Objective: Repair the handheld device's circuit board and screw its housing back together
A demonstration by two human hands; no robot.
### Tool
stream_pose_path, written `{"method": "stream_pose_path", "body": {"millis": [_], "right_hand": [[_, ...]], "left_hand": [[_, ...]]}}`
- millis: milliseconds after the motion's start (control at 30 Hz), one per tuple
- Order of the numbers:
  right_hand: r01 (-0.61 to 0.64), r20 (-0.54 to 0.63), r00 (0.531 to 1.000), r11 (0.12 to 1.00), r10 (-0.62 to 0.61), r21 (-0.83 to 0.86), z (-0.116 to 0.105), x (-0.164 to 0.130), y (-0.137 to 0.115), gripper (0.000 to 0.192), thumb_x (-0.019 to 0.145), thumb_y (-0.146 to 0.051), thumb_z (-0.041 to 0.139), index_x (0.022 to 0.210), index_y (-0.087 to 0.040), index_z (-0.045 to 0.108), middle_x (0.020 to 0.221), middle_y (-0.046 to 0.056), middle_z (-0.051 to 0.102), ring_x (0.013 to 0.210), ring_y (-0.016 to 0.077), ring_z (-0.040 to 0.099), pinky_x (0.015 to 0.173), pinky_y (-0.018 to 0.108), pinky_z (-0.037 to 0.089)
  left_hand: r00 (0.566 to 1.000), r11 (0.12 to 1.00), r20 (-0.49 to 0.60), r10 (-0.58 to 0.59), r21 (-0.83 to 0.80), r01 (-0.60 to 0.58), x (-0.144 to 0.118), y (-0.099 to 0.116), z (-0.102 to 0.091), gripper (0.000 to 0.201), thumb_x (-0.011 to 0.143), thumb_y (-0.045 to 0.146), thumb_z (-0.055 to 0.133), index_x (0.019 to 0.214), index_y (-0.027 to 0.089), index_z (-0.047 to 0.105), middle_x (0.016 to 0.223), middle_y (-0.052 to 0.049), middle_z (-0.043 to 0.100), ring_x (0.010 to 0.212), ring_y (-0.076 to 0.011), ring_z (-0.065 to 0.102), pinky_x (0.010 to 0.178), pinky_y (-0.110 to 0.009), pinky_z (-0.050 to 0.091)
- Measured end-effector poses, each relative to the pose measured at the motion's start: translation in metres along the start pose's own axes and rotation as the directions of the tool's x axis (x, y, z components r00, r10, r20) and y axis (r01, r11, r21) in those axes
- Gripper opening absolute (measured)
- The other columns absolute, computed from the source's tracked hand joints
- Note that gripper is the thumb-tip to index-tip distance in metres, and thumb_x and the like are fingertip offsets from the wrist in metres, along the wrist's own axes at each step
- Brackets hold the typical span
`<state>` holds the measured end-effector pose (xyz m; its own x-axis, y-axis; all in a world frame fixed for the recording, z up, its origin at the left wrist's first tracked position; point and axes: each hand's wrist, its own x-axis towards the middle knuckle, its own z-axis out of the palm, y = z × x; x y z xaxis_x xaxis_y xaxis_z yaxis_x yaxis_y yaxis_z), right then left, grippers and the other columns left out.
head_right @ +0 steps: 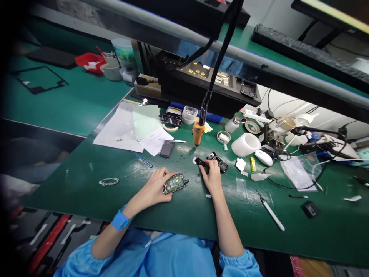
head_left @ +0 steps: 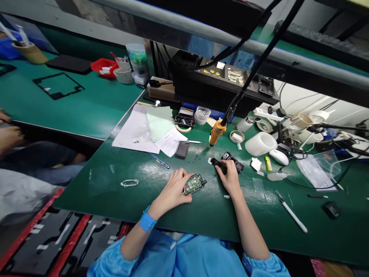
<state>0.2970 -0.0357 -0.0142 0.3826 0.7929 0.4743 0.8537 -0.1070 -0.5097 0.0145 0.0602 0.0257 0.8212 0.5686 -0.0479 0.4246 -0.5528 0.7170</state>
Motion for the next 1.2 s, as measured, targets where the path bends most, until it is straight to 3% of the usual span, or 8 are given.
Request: {"method": "stream_pose_path", "body": {"millis": [133, 267, 400, 567, 700, 900, 1067, 1200], "right_hand": [[0.08, -0.041, 0.996, 0.993, -0.077, 0.084, -0.006, 0.002, -0.011, 0.022, 0.108, -0.044, 0.068, 0.101, -0.023, 0.068, 0.089, 0.003, 0.07, 0.078, 0.0218, 0.07, 0.072, 0.035, 0.06], [0.204, -0.076, 0.978, 0.968, -0.195, 0.147, -0.018, -0.002, -0.035, 0.008, 0.105, -0.024, 0.072, 0.1, -0.023, 0.066, 0.086, 0.0, 0.071, 0.071, 0.0165, 0.068, 0.063, 0.029, 0.055], [0.359, -0.064, 0.933, 0.911, -0.353, 0.204, -0.025, -0.013, -0.067, 0.012, 0.103, -0.012, 0.072, 0.108, -0.023, 0.069, 0.087, 0.002, 0.076, 0.071, 0.0168, 0.07, 0.063, 0.03, 0.055], [0.431, -0.033, 0.899, 0.869, -0.437, 0.243, -0.025, -0.023, -0.096, 0.014, 0.108, -0.01, 0.061, 0.113, -0.021, 0.069, 0.084, 0.004, 0.077, 0.069, 0.017, 0.07, 0.062, 0.032, 0.051], [0.416, -0.01, 0.904, 0.877, -0.427, 0.241, -0.025, -0.024, -0.108, 0.016, 0.112, -0.011, 0.055, 0.112, -0.019, 0.069, 0.083, 0.004, 0.076, 0.069, 0.0169, 0.068, 0.061, 0.032, 0.049], [0.368, -0.071, 0.929, 0.883, -0.364, 0.291, -0.023, -0.027, -0.123, 0.008, 0.11, -0.014, 0.065, 0.117, -0.017, 0.067, 0.085, 0.003, 0.076, 0.067, 0.0147, 0.069, 0.061, 0.03, 0.053], [0.117, -0.054, 0.993, 0.91, -0.104, 0.397, -0.023, -0.026, -0.135, 0.012, 0.107, -0.029, 0.075, 0.115, -0.021, 0.071, 0.083, -0.001, 0.071, 0.066, 0.0139, 0.067, 0.057, 0.026, 0.055], [0.013, 0.009, 1.0, 0.881, -0.02, 0.474, -0.023, -0.022, -0.141, 0.003, 0.106, -0.024, 0.075, 0.108, -0.023, 0.076, 0.082, -0.001, 0.072, 0.065, 0.0128, 0.065, 0.054, 0.023, 0.05]], "left_hand": [[1.0, 0.999, -0.015, 0.017, 0.031, -0.016, -0.018, -0.008, 0.002, 0.073, 0.08, 0.01, 0.073, 0.151, 0.024, 0.062, 0.132, -0.01, 0.064, 0.128, -0.0355, 0.062, 0.116, -0.053, 0.05], [0.986, 0.999, -0.16, -0.043, 0.007, 0.045, -0.03, -0.003, 0.004, 0.071, 0.087, 0.02, 0.078, 0.154, 0.029, 0.059, 0.144, -0.011, 0.066, 0.137, -0.038, 0.061, 0.118, -0.055, 0.051], [0.944, 0.931, -0.279, -0.177, -0.358, 0.069, -0.026, 0.019, 0.013, 0.041, 0.103, 0.033, 0.068, 0.143, 0.026, 0.066, 0.126, -0.01, 0.075, 0.113, -0.0271, 0.075, 0.105, -0.044, 0.062], [0.92, 0.781, -0.303, -0.249, -0.625, 0.006, -0.013, 0.043, 0.026, 0.044, 0.102, 0.042, 0.071, 0.141, 0.022, 0.069, 0.108, -0.007, 0.081, 0.091, -0.0203, 0.078, 0.088, -0.034, 0.067], [0.895, 0.783, -0.335, -0.293, -0.621, 0.024, -0.009, 0.049, 0.024, 0.034, 0.098, 0.04, 0.074, 0.126, 0.022, 0.079, 0.104, -0.007, 0.085, 0.087, -0.0198, 0.079, 0.087, -0.033, 0.068], [0.833, 0.793, -0.449, -0.325, -0.61, -0.019, -0.008, 0.05, 0.019, 0.022, 0.097, 0.028, 0.071, 0.115, 0.021, 0.081, 0.098, -0.005, 0.086, 0.084, -0.0183, 0.081, 0.08, -0.027, 0.067], [0.81, 0.87, -0.541, -0.226, -0.486, -0.081, -0.015, 0.05, 0.021, 0.021, 0.098, 0.022, 0.069, 0.114, 0.022, 0.083, 0.098, -0.004, 0.085, 0.085, -0.0183, 0.08, 0.08, -0.027, 0.066], [0.789, 0.902, -0.597, -0.141, -0.407, -0.147, -0.021, 0.048, 0.022, 0.022, 0.101, 0.019, 0.067, 0.116, 0.022, 0.082, 0.099, -0.004, 0.085, 0.085, -0.0175, 0.08, 0.079, -0.026, 0.066]]}}
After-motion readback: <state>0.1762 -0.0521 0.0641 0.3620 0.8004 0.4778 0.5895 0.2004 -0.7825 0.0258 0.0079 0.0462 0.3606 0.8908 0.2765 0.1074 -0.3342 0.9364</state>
